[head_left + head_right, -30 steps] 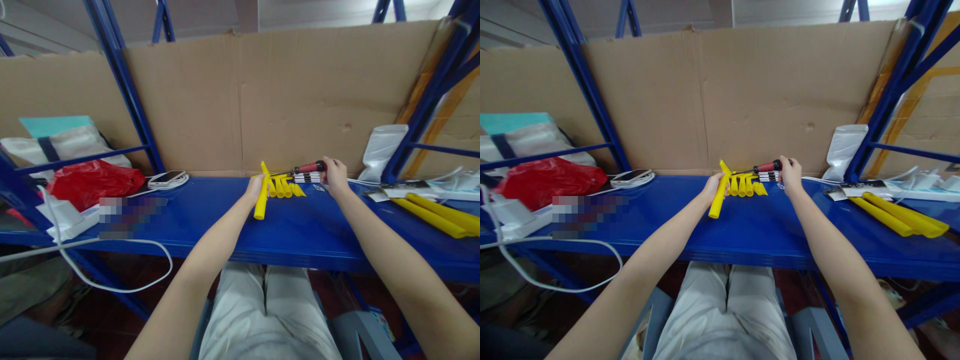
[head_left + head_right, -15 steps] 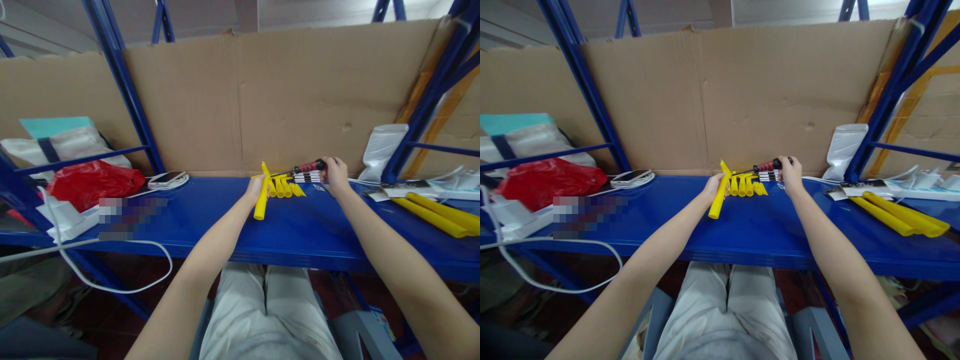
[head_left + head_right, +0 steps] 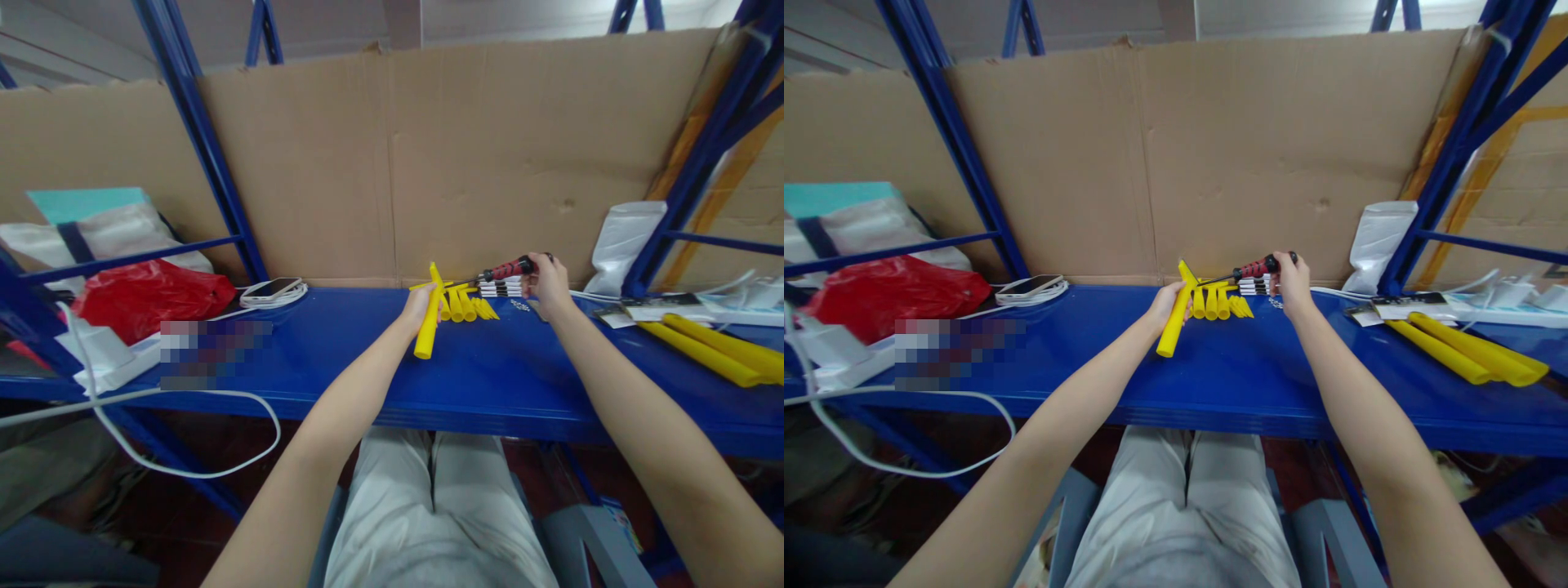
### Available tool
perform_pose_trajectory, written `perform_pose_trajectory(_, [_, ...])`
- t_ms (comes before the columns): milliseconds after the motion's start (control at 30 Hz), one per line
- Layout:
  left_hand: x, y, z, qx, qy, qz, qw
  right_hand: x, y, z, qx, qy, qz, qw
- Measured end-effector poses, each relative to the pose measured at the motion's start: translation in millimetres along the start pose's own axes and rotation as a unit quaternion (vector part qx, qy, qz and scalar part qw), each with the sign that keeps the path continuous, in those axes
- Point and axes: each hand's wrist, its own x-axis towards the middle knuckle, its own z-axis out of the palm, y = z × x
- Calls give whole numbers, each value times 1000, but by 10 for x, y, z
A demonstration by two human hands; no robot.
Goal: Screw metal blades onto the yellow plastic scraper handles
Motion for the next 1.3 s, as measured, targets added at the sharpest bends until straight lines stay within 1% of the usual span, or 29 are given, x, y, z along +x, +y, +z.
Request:
perform_pose_trajectory(167, [-3,-13,15,0,2,-6,1000,-6,14,-18,-15,14,-15,1000])
perform_pose_trajectory(267, [-18,-12,23,-9,4,0,1000,-7,5,-21,-17,20,-11,1000])
perform_pose_trajectory(467, [-10,-11,4,-8,-4,-1,1000,-13,-19,-20,-9,9,5,1000])
perform_pose_trajectory(600, [42,-27,-23,-5,2,-1,1000,-2,26,-46,-13,-1,-16,1000])
perform_pose_trajectory(833, [35,-10,-15,2,0,2,1000,-12,-14,-8,-14,9,-6,1000])
perform_pose_trajectory(1067, [16,-25,-2,6,10,3,1000,58,100,-39,-3,-1,-37,999])
perform_pose_trajectory(1200, [35,-28,-18,-3,-2,8,1000,71,93,-44,4,-7,-21,1000])
perform_pose_trajectory(1300, [33,-23,-17,-2,1,7,1000,55,68,-37,-6,-4,-4,1000])
